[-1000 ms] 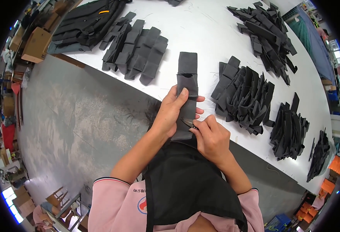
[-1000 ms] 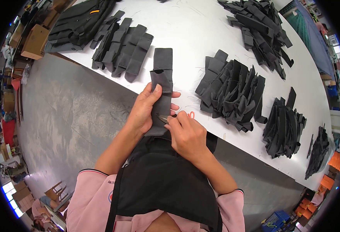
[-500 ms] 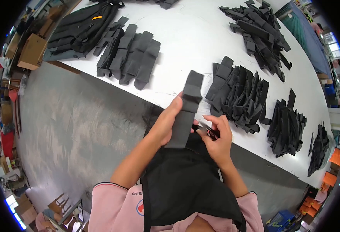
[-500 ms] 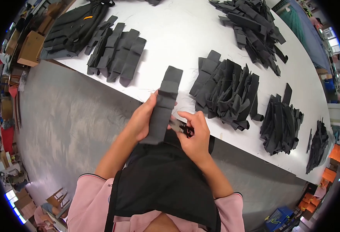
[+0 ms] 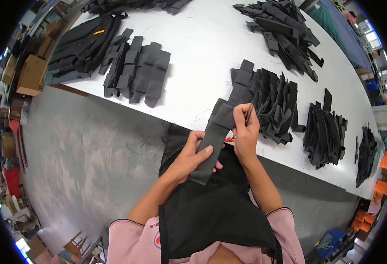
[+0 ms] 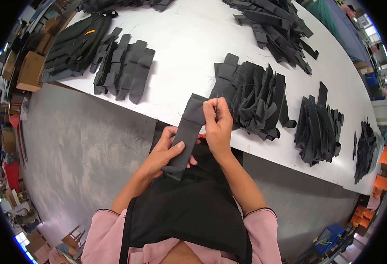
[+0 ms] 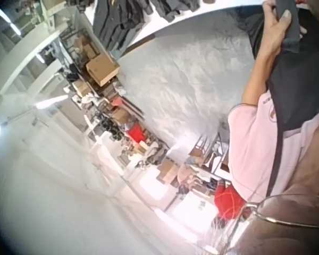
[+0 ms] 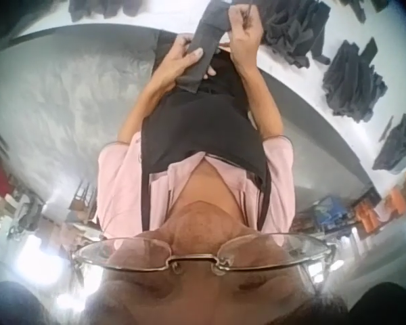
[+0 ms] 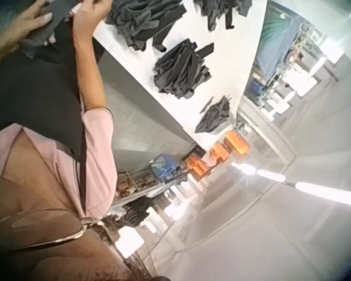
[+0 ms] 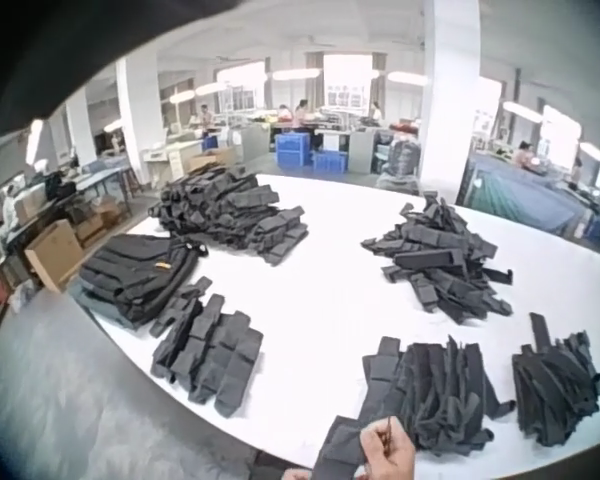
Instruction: Trimming excess threads and small fabric components for bag assembly using thread nippers.
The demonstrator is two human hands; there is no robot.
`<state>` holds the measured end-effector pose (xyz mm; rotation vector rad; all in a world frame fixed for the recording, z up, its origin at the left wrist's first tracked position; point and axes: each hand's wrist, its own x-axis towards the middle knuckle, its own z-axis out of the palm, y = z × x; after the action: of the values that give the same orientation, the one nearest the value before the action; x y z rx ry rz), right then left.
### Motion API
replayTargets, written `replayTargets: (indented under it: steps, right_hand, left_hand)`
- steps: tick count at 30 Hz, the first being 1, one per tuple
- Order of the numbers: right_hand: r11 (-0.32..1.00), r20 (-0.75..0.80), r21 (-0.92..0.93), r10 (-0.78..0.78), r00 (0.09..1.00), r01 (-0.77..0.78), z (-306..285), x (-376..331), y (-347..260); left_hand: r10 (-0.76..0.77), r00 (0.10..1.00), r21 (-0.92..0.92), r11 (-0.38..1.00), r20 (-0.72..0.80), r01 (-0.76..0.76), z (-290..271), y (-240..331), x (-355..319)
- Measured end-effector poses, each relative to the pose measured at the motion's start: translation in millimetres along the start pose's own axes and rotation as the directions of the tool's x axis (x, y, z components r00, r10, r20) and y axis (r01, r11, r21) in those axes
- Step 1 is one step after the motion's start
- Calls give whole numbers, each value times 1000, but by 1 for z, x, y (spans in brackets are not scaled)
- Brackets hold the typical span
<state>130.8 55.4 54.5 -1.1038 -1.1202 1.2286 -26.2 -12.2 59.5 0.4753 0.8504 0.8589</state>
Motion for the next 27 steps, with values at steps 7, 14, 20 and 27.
replayTargets:
  steps: [7,14,20,27]
  right_hand:
    - [901,272,33,409,871,-433,1,15,-2]
    - [905,128,42,415,901,-423,-8,-3,2]
    - [920,128,-388,-9,992,58,-30,-47,-14]
    - [768,234,-586,-143,962,257,-29,-46,-32]
  left_hand:
    - [626,661,787,119,414,-606,8,21,7]
    - [616,746,745,369,252,-557,-14,13,16]
    - [626,763,688,484,160,-541,-19,12,20]
    - [621,761,672,485,186,-559,-18,14,22]
